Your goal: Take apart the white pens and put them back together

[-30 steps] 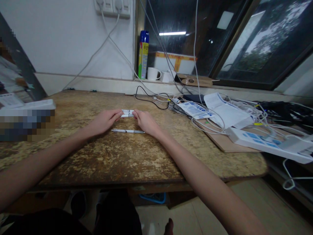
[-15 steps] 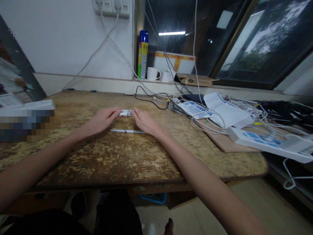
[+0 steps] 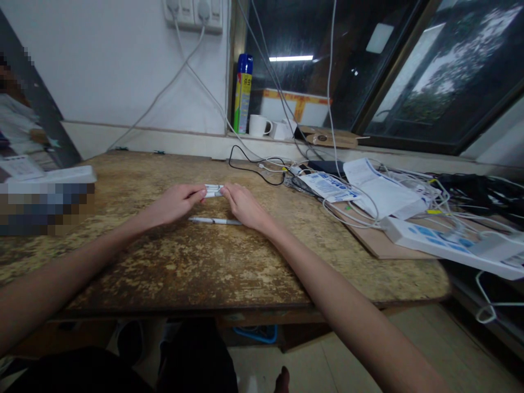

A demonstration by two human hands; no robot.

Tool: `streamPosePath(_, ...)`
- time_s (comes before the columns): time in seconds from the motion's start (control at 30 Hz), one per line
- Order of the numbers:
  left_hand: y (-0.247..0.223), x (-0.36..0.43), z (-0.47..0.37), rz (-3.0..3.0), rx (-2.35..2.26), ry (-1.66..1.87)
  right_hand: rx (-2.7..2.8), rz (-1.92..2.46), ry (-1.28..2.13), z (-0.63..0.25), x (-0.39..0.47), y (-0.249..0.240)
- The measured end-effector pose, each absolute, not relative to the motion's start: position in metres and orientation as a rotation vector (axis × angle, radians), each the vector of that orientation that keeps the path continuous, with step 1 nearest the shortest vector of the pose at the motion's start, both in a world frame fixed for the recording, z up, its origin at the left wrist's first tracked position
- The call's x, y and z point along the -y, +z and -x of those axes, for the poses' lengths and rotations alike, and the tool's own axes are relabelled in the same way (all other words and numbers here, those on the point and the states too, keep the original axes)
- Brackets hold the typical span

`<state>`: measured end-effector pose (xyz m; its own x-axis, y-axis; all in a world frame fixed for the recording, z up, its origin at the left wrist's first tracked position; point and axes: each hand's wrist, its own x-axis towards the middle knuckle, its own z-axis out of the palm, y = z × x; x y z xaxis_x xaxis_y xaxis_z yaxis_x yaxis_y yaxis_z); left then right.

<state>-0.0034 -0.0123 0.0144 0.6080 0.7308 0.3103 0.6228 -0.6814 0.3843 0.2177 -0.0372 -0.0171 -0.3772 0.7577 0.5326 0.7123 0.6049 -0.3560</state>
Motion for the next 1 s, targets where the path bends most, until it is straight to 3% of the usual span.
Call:
streamPosePath(0.37, 0.012, 0.001, 0.006, -2.325, -1.062, 0.491, 2.235, 1.069, -0.082, -0.216, 0.034, -0.020)
streamPosePath(0.67, 0.009, 0.005, 0.009, -2.664, -1.006, 0.831, 2.142, 1.022, 0.087, -0.229, 0.034, -0.011)
streamPosePath(1.0, 0.002, 0.006, 0.008, -2.693, -0.982, 0.765, 2.148, 1.108, 0.133, -0.234, 0.030, -0.016)
